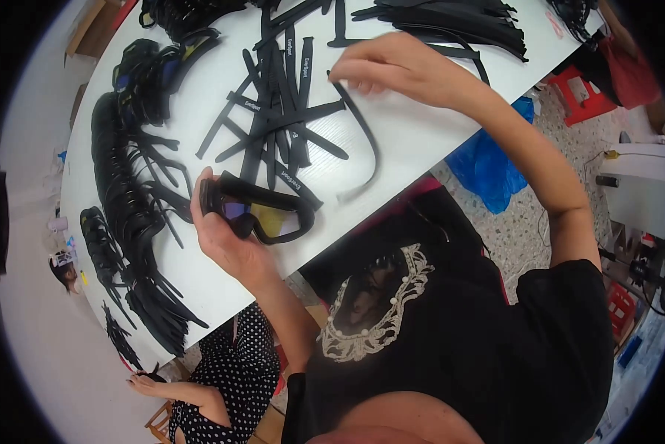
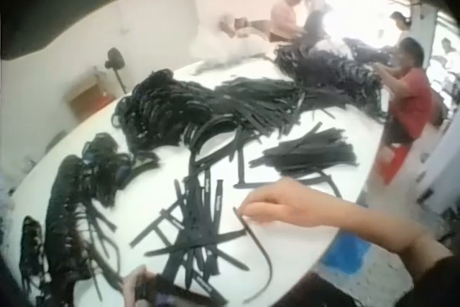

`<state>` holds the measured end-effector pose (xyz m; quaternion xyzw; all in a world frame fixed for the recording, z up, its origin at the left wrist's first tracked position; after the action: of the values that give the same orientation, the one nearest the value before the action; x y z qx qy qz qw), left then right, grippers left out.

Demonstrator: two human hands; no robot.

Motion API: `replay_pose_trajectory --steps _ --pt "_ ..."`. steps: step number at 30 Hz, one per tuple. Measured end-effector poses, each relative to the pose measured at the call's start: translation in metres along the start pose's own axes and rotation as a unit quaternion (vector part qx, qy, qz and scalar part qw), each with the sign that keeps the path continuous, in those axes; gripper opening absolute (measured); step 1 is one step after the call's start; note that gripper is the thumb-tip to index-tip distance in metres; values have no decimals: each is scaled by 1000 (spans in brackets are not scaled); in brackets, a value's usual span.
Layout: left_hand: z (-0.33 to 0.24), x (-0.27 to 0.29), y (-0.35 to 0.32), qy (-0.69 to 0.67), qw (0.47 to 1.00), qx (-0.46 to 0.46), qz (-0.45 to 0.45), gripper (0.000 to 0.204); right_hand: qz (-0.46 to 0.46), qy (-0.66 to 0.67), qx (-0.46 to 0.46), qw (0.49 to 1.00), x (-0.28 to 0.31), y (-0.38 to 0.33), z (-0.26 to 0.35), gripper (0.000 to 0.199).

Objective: Attaching straps to diving goggles at a factory workbench.

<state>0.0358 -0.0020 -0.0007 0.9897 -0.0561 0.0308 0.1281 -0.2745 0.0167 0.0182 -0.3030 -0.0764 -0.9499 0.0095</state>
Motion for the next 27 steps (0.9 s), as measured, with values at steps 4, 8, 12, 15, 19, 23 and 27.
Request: replay_pose_trajectory --steps 4,8,12,15,19,23,27 --pt "2 -1 0 -13 1000 20 -2 68 -27 -377 29 925 -14 18 7 32" --pt "0 -1 -2 -37 999 24 -22 72 -15 -330 15 944 -37 21 17 36" --pt "2 -2 -2 -33 999 21 -7 66 -11 -319 27 947 -37 17 21 31" --pt "3 -5 0 -29 999 23 3 67 -14 -312 45 949 -40 14 25 30" --pt "4 -7 1 -29 999 23 13 68 19 -313 23 949 -45 23 30 27" --pt "3 -11 2 -29 999 24 32 68 37 -326 3 945 -46 35 32 26" --pt "-5 -17 6 -36 999 6 23 65 32 -337 44 940 -53 43 37 26"
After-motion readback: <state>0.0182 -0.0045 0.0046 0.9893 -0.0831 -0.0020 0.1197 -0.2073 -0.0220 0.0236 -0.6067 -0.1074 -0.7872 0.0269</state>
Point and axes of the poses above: each hand's wrist, its own y-axis towards the middle knuckle, its own x-axis out of the back of the hand, z = x × y, the point moved 8 cm from there along y, towards the middle knuckle, and after that the axes turned 6 degrees about x, right-handed, at the moved point
